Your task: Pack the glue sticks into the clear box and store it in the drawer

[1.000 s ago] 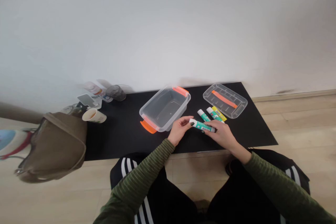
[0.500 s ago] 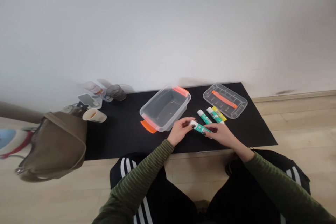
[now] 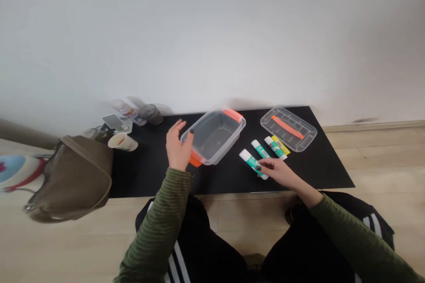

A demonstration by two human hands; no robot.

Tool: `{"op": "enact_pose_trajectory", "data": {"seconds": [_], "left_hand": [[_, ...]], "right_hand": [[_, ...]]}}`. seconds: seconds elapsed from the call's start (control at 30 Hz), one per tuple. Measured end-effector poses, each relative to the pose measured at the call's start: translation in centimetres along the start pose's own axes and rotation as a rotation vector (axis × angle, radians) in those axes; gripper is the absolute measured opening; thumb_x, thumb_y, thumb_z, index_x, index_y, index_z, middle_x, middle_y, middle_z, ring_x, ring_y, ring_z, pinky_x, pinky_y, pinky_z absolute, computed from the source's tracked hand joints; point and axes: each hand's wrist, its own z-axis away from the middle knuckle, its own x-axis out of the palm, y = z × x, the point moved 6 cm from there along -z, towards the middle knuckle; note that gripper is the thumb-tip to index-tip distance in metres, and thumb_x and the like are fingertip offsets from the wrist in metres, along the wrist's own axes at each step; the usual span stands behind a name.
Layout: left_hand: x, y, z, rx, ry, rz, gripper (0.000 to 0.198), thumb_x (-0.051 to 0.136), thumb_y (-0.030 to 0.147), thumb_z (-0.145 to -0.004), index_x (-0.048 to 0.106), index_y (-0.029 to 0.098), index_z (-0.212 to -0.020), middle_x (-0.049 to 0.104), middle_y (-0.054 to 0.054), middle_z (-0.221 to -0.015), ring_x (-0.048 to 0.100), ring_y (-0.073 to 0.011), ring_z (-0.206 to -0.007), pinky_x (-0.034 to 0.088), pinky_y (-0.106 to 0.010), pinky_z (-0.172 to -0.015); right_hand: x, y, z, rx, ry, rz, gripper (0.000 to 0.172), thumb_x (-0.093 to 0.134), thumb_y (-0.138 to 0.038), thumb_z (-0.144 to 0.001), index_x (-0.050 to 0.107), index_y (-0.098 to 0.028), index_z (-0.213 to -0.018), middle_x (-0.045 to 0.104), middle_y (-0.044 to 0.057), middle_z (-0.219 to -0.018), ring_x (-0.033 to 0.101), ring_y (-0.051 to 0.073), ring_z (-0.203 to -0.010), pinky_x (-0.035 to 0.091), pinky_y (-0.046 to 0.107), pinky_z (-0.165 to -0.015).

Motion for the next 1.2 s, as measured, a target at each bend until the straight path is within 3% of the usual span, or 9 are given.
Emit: {"op": "enact_pose_trajectory", "data": {"seconds": [0.1,0.2,0.33,0.53,0.7,0.8,0.9,1.03,1.2], "left_hand": [[1.2,-5.8,-1.2,-0.346,-0.083,0.030,0.054,0.070,0.027,-0.075,0.058,0.016,-0.126,0.056,-0.015,-0.137,0.050,-0.0302,-0.130,0.037,-0.046,-0.112],[2.9,-8.0,-0.6,-0.469,-0.176,0.083,0.058,0.070,0.018,-0.068,0.058,0.014,-0.125,0.061,-0.016,-0.130,0.056,-0.0315,-0.123,0.040,-0.046,-0.109],[3.7,-7.8,0.8,-0.486,-0.221,0.234,0.053,0.061,0.013,-0.069,0.058,0.014,-0.122,0.067,-0.013,-0.118,0.063,-0.0256,-0.112,0.045,-0.044,-0.104],[2.1,-7.3,2.9,-0.518,-0.274,0.451,0.045,0.057,0.011,-0.065,0.061,0.017,-0.109,0.070,-0.012,-0.113,0.068,-0.0241,-0.103,0.049,-0.045,-0.099],[1.5,-6.5,4.5,-0.536,-0.302,0.572,0.039,0.055,0.009,-0.063,0.063,0.016,-0.101,0.071,-0.010,-0.109,0.068,-0.0221,-0.102,0.048,-0.044,-0.101],[1.5,-5.9,5.1,-0.498,-0.277,0.576,0.036,0.057,0.011,-0.066,0.065,0.017,-0.100,0.072,-0.010,-0.106,0.068,-0.0224,-0.102,0.048,-0.044,-0.101],[1.4,-5.4,5.3,-0.435,-0.242,0.514,0.034,0.058,0.015,-0.069,0.067,0.017,-0.103,0.072,-0.009,-0.105,0.067,-0.0232,-0.103,0.048,-0.042,-0.099],[1.2,-4.5,5.1,-0.347,-0.223,0.390,0.035,0.054,0.016,-0.074,0.067,0.018,-0.107,0.072,-0.007,-0.107,0.065,-0.0228,-0.103,0.048,-0.040,-0.098],[0.7,-2.4,5.0,-0.260,-0.211,0.339,0.037,0.050,0.014,-0.076,0.067,0.019,-0.109,0.071,-0.005,-0.108,0.065,-0.0204,-0.101,0.048,-0.036,-0.098]], "right_hand": [[-0.1,0.8,-0.4,0.043,0.048,-0.053,0.052,0.067,-0.062,-0.075,0.068,-0.015,-0.099,0.070,0.004,-0.075,0.067,0.020,-0.072,0.051,0.029,-0.060],[-0.3,0.9,-0.7,0.056,0.095,-0.091,0.053,0.069,-0.062,-0.072,0.067,-0.016,-0.097,0.070,0.004,-0.077,0.068,0.020,-0.072,0.050,0.028,-0.058],[-0.9,0.2,-0.7,0.067,0.171,-0.147,0.051,0.072,-0.061,-0.070,0.067,-0.016,-0.093,0.072,0.006,-0.083,0.070,0.021,-0.075,0.049,0.027,-0.057],[-2.5,-1.5,-0.3,-0.038,0.278,-0.162,0.051,0.073,-0.060,-0.070,0.069,-0.018,-0.098,0.072,0.006,-0.083,0.069,0.021,-0.075,0.049,0.028,-0.059],[-2.9,-7.2,0.6,-0.297,0.441,0.105,0.042,0.067,-0.056,-0.078,0.071,-0.019,-0.098,0.072,0.005,-0.086,0.063,0.017,-0.074,0.048,0.027,-0.064],[0.0,-11.3,-0.1,-0.330,0.443,0.406,0.035,0.064,-0.049,-0.082,0.071,-0.019,-0.098,0.072,0.004,-0.084,0.062,0.016,-0.071,0.046,0.027,-0.065],[4.7,-13.8,-2.4,-0.300,0.315,0.640,0.027,0.061,-0.041,-0.084,0.072,-0.020,-0.096,0.073,0.004,-0.087,0.065,0.017,-0.076,0.046,0.027,-0.070],[10.0,-13.7,-6.3,-0.139,0.121,0.987,0.026,0.060,-0.040,-0.083,0.073,-0.020,-0.093,0.074,0.008,-0.093,0.068,0.023,-0.089,0.048,0.030,-0.075],[13.7,-11.4,-8.8,0.079,-0.085,1.178,0.033,0.063,-0.034,-0.080,0.073,-0.013,-0.102,0.072,0.018,-0.109,0.069,0.031,-0.100,0.051,0.032,-0.076]]}}
